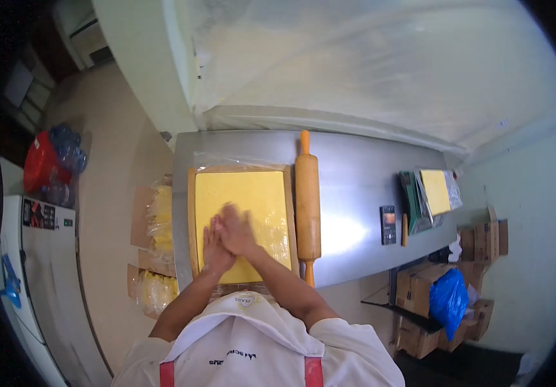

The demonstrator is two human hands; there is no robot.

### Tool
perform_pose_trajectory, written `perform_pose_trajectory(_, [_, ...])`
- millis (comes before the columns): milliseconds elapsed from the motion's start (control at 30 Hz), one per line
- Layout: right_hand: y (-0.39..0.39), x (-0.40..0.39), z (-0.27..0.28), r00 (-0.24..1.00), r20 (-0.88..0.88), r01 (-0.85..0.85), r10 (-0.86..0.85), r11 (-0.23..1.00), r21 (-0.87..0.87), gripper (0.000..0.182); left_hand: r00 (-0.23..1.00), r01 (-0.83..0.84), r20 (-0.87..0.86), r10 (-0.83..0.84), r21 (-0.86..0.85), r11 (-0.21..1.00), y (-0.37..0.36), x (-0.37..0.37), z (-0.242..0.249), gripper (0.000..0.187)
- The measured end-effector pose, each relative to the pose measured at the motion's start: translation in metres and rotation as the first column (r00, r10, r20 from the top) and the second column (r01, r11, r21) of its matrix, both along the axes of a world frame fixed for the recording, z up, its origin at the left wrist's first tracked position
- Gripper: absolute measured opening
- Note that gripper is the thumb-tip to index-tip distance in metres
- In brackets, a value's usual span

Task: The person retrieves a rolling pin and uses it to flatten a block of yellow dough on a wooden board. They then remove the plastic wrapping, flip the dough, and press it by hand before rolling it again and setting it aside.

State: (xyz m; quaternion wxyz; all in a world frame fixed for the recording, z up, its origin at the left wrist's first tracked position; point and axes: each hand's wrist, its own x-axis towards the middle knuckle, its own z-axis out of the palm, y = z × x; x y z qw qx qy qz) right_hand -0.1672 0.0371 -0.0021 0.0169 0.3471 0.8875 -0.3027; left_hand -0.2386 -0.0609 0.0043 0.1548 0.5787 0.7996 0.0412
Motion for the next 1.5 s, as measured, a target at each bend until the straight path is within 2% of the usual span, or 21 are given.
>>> perform_pose_trajectory(33, [-0.010,0.001,-0.004,0.974,-0.215,-0.087,0.067,0.993,-0.083,0.064,0.999,-0.023,-0.027,0.023,0.026,0.999,0.001,-0.005,-0.006,0.077])
perform_pose_trajectory(133, [0.001,0.060,-0.007,0.893,-0.412,0.109,-0.183,0.975,-0.196,0.056,0.998,-0.051,-0.037,0.055,0.113,0.992,0.011,-0.030,-0.016,0.072])
perform_pose_trajectory(200, [0.002,0.133,0.019,0.811,-0.479,0.428,-0.336,0.899,0.095,0.053,0.998,-0.059,-0.020,0.061,0.117,0.991,0.018,-0.031,-0.018,0.068])
perform_pose_trajectory(267, [-0.018,0.203,0.011,0.572,-0.533,0.710,-0.624,0.702,-0.060,0.055,0.998,-0.054,-0.022,0.057,0.101,0.993,0.036,-0.031,-0.016,0.065])
perform_pose_trajectory(300, [-0.029,0.235,0.020,0.685,-0.411,0.722,-0.602,0.637,0.269,0.062,1.000,-0.009,-0.016,0.011,0.088,0.996,0.051,-0.021,-0.015,0.065])
perform_pose_trajectory(400, [-0.063,0.261,0.013,0.571,-0.145,0.795,-0.808,0.589,-0.145,0.058,0.991,0.135,-0.004,-0.135,0.070,0.988,0.100,0.028,-0.020,0.064])
perform_pose_trajectory(500, [-0.048,0.243,-0.009,0.613,0.112,0.788,-0.782,0.595,-0.160,0.048,0.971,0.239,-0.006,-0.239,0.068,0.969,0.126,0.067,-0.011,0.064])
perform_pose_trajectory(567, [-0.034,0.240,-0.014,0.590,0.039,0.796,-0.806,0.573,-0.198,0.040,0.956,0.291,-0.007,-0.292,0.098,0.952,0.122,0.086,-0.023,0.065])
perform_pose_trajectory(667, [-0.025,0.249,-0.014,0.601,-0.022,0.780,-0.799,0.592,-0.202,0.031,0.885,0.465,-0.022,-0.466,-0.024,0.885,0.074,0.110,-0.001,0.066])
perform_pose_trajectory(767, [-0.048,0.274,-0.009,0.658,-0.015,0.747,-0.753,0.655,-0.113,0.032,0.855,0.503,0.136,-0.501,0.024,0.864,-0.001,0.091,-0.002,0.068])
perform_pose_trajectory(833, [-0.070,0.293,0.001,0.698,-0.071,0.709,-0.712,0.702,-0.063,0.031,0.953,0.265,0.165,-0.252,-0.060,0.962,-0.047,0.038,-0.002,0.070])
perform_pose_trajectory(867, [-0.078,0.302,0.002,0.746,-0.025,0.664,-0.665,0.746,-0.049,0.032,0.984,0.174,-0.005,-0.176,-0.132,0.976,-0.065,0.014,0.002,0.070])
perform_pose_trajectory(900, [-0.085,0.310,0.002,0.789,0.020,0.615,-0.614,0.788,-0.038,0.033,0.992,0.047,-0.116,-0.058,-0.091,0.995,-0.083,-0.005,-0.010,0.070])
perform_pose_trajectory(1000, [-0.086,0.319,0.005,0.884,0.141,0.454,-0.446,0.891,-0.027,0.032,0.980,-0.190,0.073,0.186,0.058,0.980,-0.107,-0.035,-0.009,0.071])
perform_pose_trajectory(1100, [-0.070,0.301,0.032,0.934,0.265,0.248,-0.239,0.969,-0.002,0.029,0.952,-0.302,0.140,0.274,0.250,0.920,-0.132,-0.057,-0.023,0.077])
perform_pose_trajectory(1200, [-0.042,0.278,0.048,0.966,0.253,0.046,-0.052,0.998,0.031,0.027,0.923,-0.139,-0.309,0.230,0.289,0.947,-0.134,-0.078,0.037,0.064])
perform_pose_trajectory(1233, [-0.033,0.271,0.051,0.974,0.228,-0.030,0.020,0.999,0.041,0.027,0.958,-0.148,-0.243,0.151,0.028,0.989,-0.139,-0.085,0.036,0.052])
perform_pose_trajectory(1300, [-0.017,0.260,0.069,0.975,0.190,-0.112,0.112,0.994,-0.011,0.029,0.997,-0.074,-0.056,0.054,-0.480,0.874,-0.148,-0.106,0.031,0.030])
perform_pose_trajectory(1333, [-0.010,0.257,0.073,0.973,0.168,-0.151,0.156,0.988,-0.039,0.030,0.995,-0.007,-0.093,-0.030,-0.374,0.928,-0.165,-0.102,0.028,0.018])
perform_pose_trajectory(1367, [-0.008,0.261,0.069,0.984,0.033,-0.174,0.174,0.984,0.022,0.025,0.984,0.073,-0.139,-0.113,-0.264,0.962,-0.180,-0.096,0.026,0.016])
perform_pose_trajectory(1500, [-0.012,0.249,0.049,0.950,0.301,0.066,-0.080,0.996,0.054,0.031,0.998,0.061,0.007,-0.065,-0.445,0.894,-0.165,-0.094,0.040,0.016])
